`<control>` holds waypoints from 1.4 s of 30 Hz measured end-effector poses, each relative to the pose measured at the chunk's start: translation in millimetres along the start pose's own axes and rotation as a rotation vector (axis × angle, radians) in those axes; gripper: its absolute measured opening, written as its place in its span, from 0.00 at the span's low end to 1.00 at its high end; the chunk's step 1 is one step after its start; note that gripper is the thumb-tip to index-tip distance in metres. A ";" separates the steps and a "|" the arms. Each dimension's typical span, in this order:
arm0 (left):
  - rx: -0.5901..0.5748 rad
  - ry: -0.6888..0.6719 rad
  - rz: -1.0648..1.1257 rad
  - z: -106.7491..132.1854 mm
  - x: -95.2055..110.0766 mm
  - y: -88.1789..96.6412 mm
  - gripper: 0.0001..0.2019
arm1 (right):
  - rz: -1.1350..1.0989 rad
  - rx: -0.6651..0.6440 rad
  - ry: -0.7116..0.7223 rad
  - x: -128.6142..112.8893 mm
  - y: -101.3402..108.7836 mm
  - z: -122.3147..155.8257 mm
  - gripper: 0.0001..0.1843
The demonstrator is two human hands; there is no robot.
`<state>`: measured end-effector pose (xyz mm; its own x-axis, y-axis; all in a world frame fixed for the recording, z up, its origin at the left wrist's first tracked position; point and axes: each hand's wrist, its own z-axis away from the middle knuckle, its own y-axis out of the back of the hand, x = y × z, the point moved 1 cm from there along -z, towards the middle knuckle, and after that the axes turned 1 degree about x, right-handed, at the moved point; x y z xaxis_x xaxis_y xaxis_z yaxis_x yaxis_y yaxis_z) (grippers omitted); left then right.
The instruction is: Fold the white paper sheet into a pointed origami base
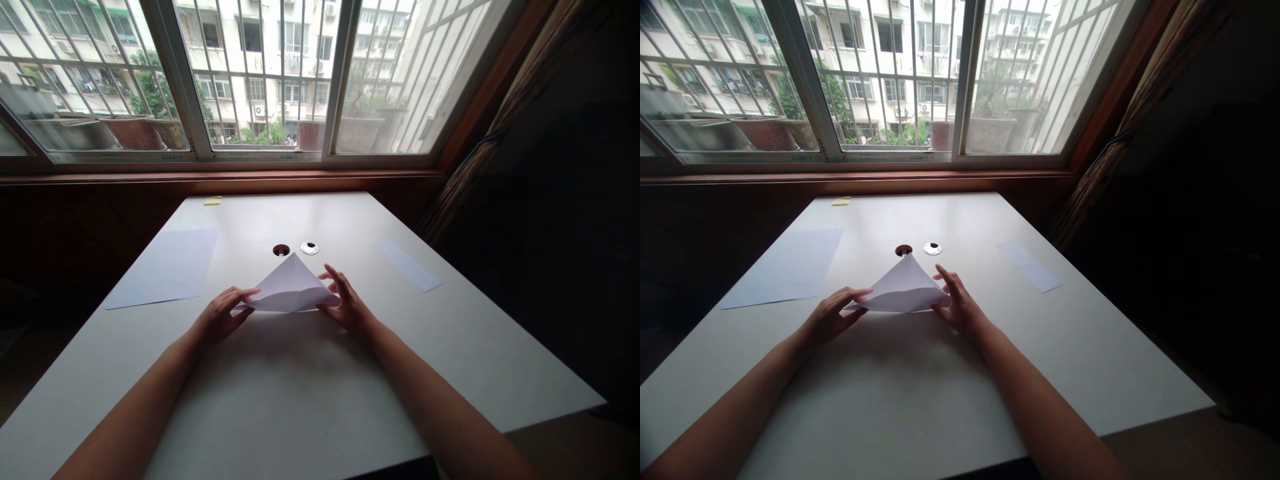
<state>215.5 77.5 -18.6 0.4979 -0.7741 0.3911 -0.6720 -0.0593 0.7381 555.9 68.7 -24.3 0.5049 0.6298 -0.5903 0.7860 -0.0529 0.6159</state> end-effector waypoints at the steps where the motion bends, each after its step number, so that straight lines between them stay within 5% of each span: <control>1: -0.014 -0.028 -0.001 -0.5 0.0 0.0 0.14 | 0.016 0.004 0.011 0.1 0.5 0.1 0.47; 5: -0.081 -0.104 -0.023 -2.2 -0.3 -0.1 0.07 | 0.082 -0.063 0.044 -5.3 5.0 -1.1 0.37; 16: -0.193 -0.157 -0.073 -0.9 -3.2 0.8 0.11 | 0.172 -0.130 0.178 4.8 4.8 -3.2 0.15; 23: -0.283 -0.145 -0.104 0.0 -1.0 2.4 0.24 | 0.192 -0.306 0.185 5.7 2.4 -3.3 0.20; 30: -0.375 -0.160 -0.207 1.9 9.7 4.7 0.32 | 0.301 -0.527 0.115 -11.2 1.7 -3.8 0.40; 42: -0.431 -0.124 -0.289 6.1 14.6 3.3 0.34 | 0.364 -0.591 0.095 -31.8 -8.9 1.8 0.46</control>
<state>217.2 62.1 -13.9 0.5433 -0.8348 0.0893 -0.2175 -0.0373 0.9753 533.5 47.7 -12.0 0.6448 0.7186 -0.2605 0.2333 0.1395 0.9623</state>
